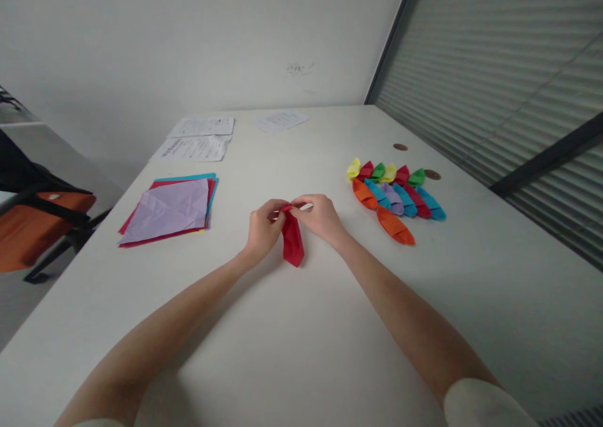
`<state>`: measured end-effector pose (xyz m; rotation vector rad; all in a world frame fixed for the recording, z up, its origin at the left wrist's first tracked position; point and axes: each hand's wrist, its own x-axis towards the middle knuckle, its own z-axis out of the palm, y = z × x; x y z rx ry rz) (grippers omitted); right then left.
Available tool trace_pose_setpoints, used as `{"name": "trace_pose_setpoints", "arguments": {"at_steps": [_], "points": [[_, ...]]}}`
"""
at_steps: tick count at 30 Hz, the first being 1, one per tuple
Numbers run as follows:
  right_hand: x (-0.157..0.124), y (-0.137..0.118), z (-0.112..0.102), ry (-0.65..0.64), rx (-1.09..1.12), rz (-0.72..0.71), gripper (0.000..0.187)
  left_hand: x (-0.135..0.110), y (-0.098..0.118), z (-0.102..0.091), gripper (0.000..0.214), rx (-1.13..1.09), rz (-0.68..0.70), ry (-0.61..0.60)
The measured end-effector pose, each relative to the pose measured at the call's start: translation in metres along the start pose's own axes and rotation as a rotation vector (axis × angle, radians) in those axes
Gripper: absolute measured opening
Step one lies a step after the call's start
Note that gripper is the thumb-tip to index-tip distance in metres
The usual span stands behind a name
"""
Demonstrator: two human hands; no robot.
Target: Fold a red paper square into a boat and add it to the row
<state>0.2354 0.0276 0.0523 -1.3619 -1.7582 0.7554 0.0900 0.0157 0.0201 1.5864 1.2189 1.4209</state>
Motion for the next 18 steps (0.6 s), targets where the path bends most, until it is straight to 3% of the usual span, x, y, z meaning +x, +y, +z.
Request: {"name": "trace_pose_setpoints", "arguments": {"at_steps": [9,18], "points": [[0.0058,0.0074,-0.0005,-0.019,0.18,0.038,0.014,0.0042,-0.003,-0.0011,0.022,-0.087,-0.044,0.03],[0.0041,0.0067,0.0026,0.001,0.194,0.004,0.011,0.0064,-0.0007,-0.0033,0.023,-0.154,-0.104,0.048]]}}
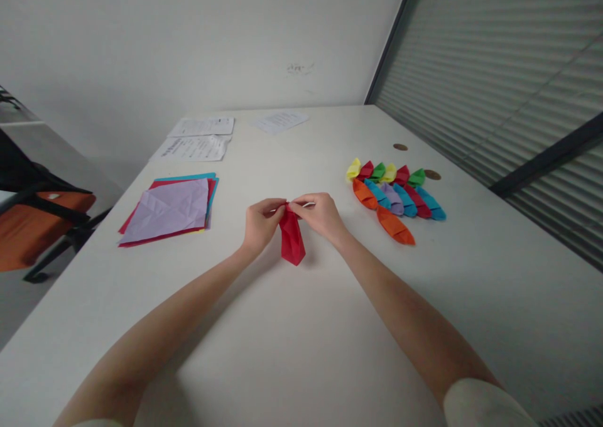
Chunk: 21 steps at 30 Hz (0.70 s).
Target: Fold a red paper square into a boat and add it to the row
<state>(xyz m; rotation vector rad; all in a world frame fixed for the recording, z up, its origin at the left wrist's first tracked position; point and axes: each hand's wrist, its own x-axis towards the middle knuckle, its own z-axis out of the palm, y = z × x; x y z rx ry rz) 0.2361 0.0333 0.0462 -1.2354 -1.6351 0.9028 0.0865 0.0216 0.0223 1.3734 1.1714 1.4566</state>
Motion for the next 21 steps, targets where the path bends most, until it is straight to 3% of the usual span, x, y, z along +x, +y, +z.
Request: {"name": "trace_pose_setpoints", "arguments": {"at_steps": [4,11,17,21], "points": [[-0.0006,-0.0009,0.0016,0.003,0.005,-0.011,0.011,0.0021,-0.0026,-0.0013,0.039,-0.121,-0.105,-0.013],[-0.0049,-0.0051,0.0058,-0.006,-0.09,-0.061,0.008,0.0059,-0.0062,-0.0032,0.024,-0.133,-0.163,0.014],[-0.0064,-0.0085,0.0088,-0.003,-0.118,-0.049,0.008,0.0067,-0.0031,-0.0048,0.016,-0.031,-0.121,0.061],[-0.0058,-0.0053,0.0103,0.002,-0.133,-0.088,0.009,0.0074,-0.0046,-0.0077,0.015,0.019,-0.156,-0.033]]}}
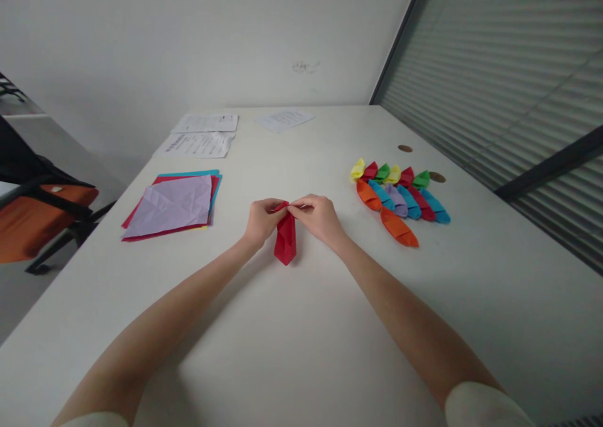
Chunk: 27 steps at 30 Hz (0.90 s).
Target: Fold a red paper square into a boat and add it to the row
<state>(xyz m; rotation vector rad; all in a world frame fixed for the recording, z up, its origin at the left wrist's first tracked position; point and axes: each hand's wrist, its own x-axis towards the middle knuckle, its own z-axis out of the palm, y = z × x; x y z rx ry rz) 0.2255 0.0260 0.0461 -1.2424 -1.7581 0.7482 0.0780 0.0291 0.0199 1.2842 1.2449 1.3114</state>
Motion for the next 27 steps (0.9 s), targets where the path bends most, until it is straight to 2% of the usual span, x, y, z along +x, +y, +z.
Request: {"name": "trace_pose_setpoints", "arguments": {"at_steps": [3,7,10,14,17,19,22,27], "points": [[-0.001,0.003,0.001,-0.015,-0.013,-0.06,0.011,0.001,-0.003,-0.002,0.014,0.056,-0.004,-0.061],[-0.002,0.005,0.003,-0.02,-0.019,-0.114,0.013,0.002,-0.006,-0.002,0.01,0.049,0.035,-0.006],[-0.001,0.005,0.005,-0.012,-0.006,-0.095,0.013,0.002,-0.008,-0.001,0.012,0.041,0.053,-0.012],[0.0,0.007,0.004,0.013,-0.048,-0.06,0.013,0.0,-0.002,0.002,0.016,0.062,0.05,-0.117],[0.001,0.007,0.002,0.027,-0.064,-0.043,0.013,-0.001,0.008,0.002,0.019,0.029,-0.023,-0.233],[0.001,0.007,0.002,0.02,-0.04,-0.028,0.014,-0.001,0.013,0.0,0.023,-0.016,-0.074,-0.268],[0.001,0.008,0.002,-0.013,0.034,0.005,0.014,0.001,0.014,-0.004,0.025,0.013,-0.076,-0.248],[0.003,0.015,0.005,-0.051,0.218,0.123,0.013,0.004,0.002,-0.006,0.024,0.153,0.048,-0.185]]}}
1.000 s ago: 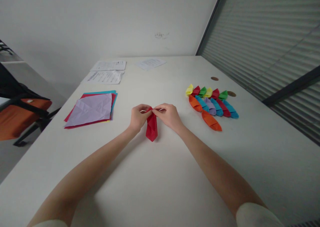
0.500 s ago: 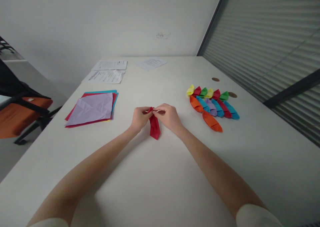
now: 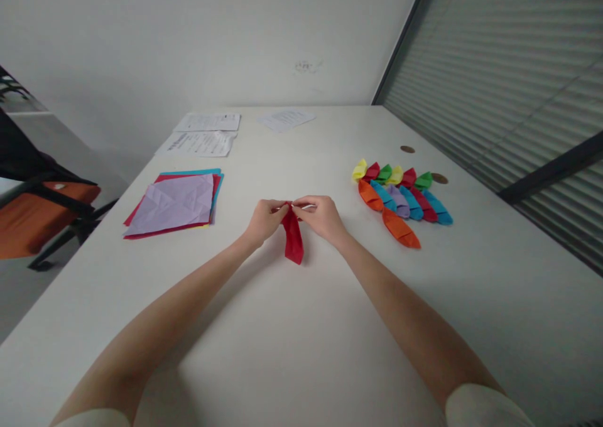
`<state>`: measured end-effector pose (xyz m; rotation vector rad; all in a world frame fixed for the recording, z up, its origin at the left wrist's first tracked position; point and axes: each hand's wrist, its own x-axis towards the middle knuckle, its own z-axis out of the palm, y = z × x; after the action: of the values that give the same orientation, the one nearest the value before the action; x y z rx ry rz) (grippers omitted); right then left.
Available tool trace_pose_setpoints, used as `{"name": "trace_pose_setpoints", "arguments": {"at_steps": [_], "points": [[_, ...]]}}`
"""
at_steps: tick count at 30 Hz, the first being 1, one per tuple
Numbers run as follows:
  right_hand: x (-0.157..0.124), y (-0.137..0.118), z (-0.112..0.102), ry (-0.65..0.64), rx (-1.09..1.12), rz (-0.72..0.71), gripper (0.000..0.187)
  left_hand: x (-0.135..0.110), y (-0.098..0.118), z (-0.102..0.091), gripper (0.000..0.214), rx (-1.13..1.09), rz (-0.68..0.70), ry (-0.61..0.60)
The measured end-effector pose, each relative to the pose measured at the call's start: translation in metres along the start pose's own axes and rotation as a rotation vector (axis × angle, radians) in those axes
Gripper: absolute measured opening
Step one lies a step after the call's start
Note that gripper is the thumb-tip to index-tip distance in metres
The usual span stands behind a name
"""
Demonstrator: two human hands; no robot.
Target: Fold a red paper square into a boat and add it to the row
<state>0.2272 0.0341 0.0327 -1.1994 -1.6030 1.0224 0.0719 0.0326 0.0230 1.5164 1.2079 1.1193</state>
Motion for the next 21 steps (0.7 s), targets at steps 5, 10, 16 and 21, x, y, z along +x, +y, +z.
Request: {"name": "trace_pose_setpoints", "arguments": {"at_steps": [5,10,16,21], "points": [[0.003,0.004,0.001,0.004,0.12,0.06,0.01,-0.001,-0.006,0.003,0.021,0.02,0.057,0.111],[0.002,0.005,0.002,-0.025,0.067,0.028,0.014,-0.004,-0.002,0.004,0.021,0.06,0.069,0.113],[-0.003,-0.004,0.005,-0.01,-0.077,-0.066,0.016,-0.003,-0.001,0.004,0.02,0.077,0.069,0.192],[-0.004,-0.005,0.005,0.06,-0.148,-0.121,0.015,-0.002,-0.003,0.007,0.023,-0.008,0.045,0.213]]}}
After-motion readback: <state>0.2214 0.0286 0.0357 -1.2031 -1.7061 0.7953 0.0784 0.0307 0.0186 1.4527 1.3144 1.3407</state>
